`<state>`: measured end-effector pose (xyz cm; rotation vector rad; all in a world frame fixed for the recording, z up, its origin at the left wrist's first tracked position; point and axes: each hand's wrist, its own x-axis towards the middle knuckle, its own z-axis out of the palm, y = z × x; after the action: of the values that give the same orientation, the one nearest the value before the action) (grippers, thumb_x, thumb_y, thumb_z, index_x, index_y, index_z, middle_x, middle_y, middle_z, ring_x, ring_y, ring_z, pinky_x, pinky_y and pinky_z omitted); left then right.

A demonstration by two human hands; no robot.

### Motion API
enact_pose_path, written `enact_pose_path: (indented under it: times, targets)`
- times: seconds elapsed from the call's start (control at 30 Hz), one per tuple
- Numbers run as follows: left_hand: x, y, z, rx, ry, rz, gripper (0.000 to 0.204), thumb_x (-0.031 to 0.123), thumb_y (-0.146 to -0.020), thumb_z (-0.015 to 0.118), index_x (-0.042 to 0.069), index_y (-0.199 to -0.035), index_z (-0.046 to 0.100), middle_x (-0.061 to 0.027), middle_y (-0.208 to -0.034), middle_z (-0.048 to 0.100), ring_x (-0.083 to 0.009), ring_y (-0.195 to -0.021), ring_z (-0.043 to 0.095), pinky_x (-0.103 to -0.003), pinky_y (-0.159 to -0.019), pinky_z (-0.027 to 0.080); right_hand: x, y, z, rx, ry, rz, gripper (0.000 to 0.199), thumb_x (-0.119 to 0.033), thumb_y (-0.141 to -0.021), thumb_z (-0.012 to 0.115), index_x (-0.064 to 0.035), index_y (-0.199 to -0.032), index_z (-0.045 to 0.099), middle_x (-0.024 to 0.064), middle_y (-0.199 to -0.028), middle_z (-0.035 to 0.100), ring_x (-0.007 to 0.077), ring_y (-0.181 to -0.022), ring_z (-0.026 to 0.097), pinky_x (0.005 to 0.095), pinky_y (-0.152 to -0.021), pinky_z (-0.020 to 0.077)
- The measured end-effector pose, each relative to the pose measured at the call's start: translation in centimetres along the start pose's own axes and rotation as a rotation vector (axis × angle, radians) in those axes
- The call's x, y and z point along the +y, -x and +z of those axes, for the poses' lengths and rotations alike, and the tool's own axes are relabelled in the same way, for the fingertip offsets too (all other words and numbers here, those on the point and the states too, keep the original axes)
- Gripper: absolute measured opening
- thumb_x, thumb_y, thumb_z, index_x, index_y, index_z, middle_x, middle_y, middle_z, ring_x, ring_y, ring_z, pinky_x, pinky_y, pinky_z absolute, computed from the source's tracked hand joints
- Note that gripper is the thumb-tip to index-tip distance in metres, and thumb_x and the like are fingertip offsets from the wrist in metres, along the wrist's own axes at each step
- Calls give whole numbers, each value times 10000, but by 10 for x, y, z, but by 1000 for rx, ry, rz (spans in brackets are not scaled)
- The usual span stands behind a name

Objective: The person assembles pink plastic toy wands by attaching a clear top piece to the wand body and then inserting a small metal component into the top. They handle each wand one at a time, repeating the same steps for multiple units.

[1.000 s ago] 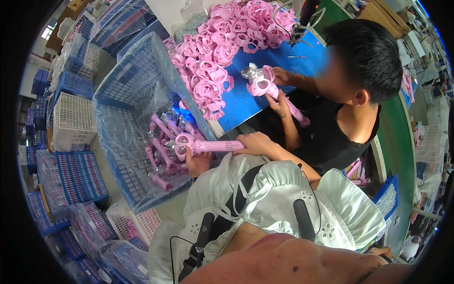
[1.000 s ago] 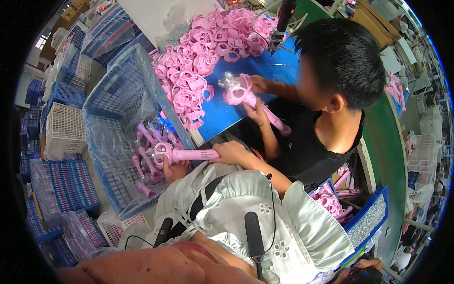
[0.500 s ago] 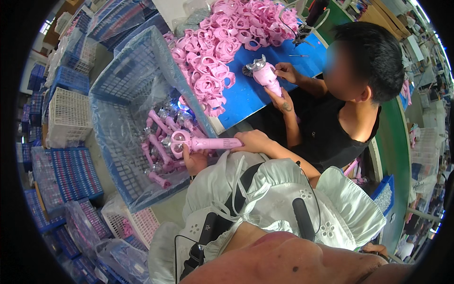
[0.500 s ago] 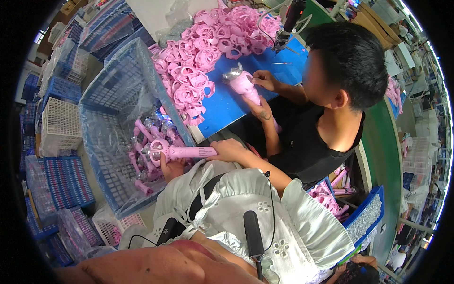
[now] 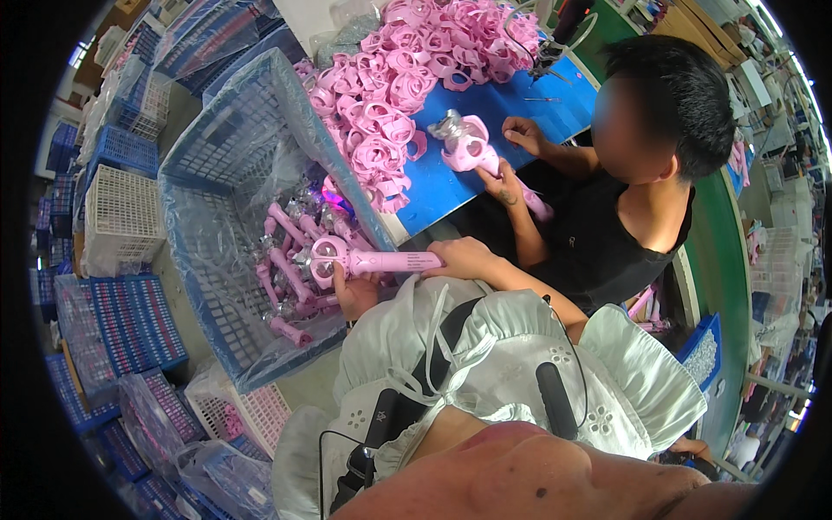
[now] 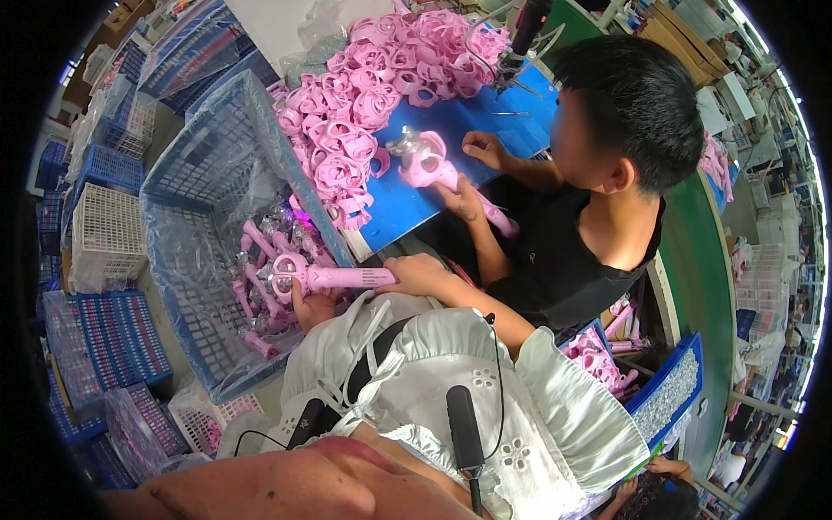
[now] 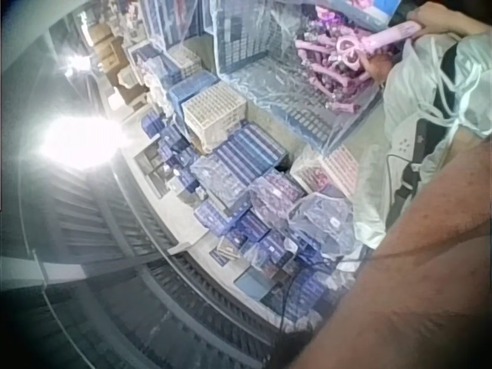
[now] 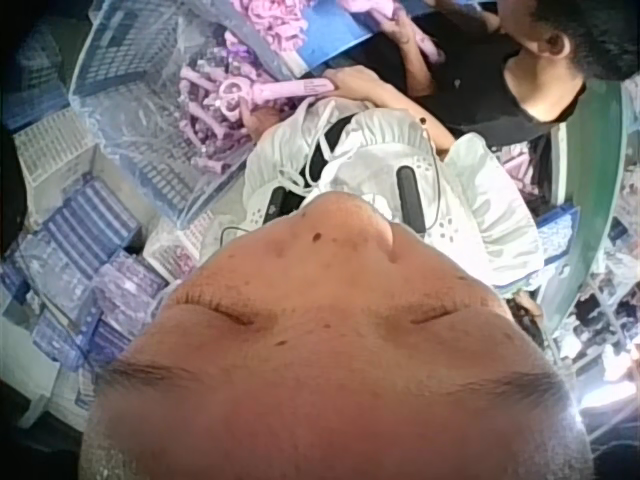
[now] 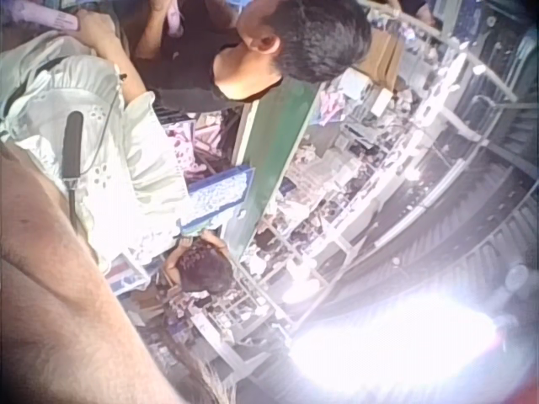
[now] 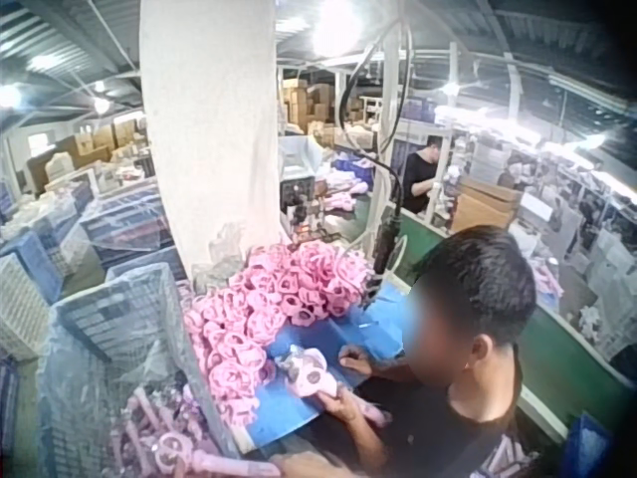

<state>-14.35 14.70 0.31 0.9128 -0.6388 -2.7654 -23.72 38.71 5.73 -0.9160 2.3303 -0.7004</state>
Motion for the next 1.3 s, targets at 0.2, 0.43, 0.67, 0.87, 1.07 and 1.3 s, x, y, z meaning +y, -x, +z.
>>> enact_pose_path:
  times: [0.2, 0.43, 0.67, 0.87, 1.07, 1.3]
  targets:
    - [0, 1, 2, 11, 17, -9, 469, 459, -881, 540, 110, -1192, 520, -61, -1144, 596, -255, -1048, 571, -438, -882, 456, 1, -1, 1, -17, 22, 15, 530, -576, -779, 582, -87, -982, 595, 143, -850, 656, 339, -771, 636, 430, -684, 498]
    - [-2, 4, 7, 13, 4, 14, 478, 464, -879, 538, 107, -1196, 514, -58, -1151, 588, -256, -1050, 565, -433, -888, 450, 4, -4, 3, -42, 50, 39, 527, -573, -784, 580, -95, -1006, 592, 136, -873, 654, 328, -793, 635, 419, -697, 494]
    - [-1, 0, 5, 30, -3, 8, 490, 469, -869, 550, 112, -1201, 508, -58, -1156, 581, -250, -1061, 556, -434, -878, 460, 3, -3, 2, -32, 44, 29, 538, -579, -782, 578, -88, -999, 590, 141, -866, 654, 334, -784, 634, 423, -689, 493]
    - [-1, 0, 6, 48, -2, 9, 478, 460, -868, 555, 112, -1193, 510, -62, -1155, 579, -254, -1054, 560, -437, -882, 462, 1, -3, -1, -29, 42, 21, 549, -589, -783, 571, -82, -994, 589, 146, -855, 651, 342, -767, 633, 427, -679, 496]
    - [0, 0, 5, 24, -8, 13, 484, 453, -865, 564, 105, -1196, 507, -71, -1159, 577, -262, -1061, 558, -439, -886, 462, 2, -3, 0, 4, 16, -5, 560, -582, -773, 585, -45, -929, 582, 174, -817, 645, 355, -758, 634, 440, -675, 496]
    - [1, -2, 1, 37, 32, -11, 514, 429, -841, 608, 93, -1214, 497, -97, -1198, 556, -294, -1144, 500, -490, -997, 370, 1, -3, -1, -1, 10, 1, 559, -578, -774, 587, -43, -935, 580, 172, -821, 646, 352, -760, 635, 441, -673, 495]
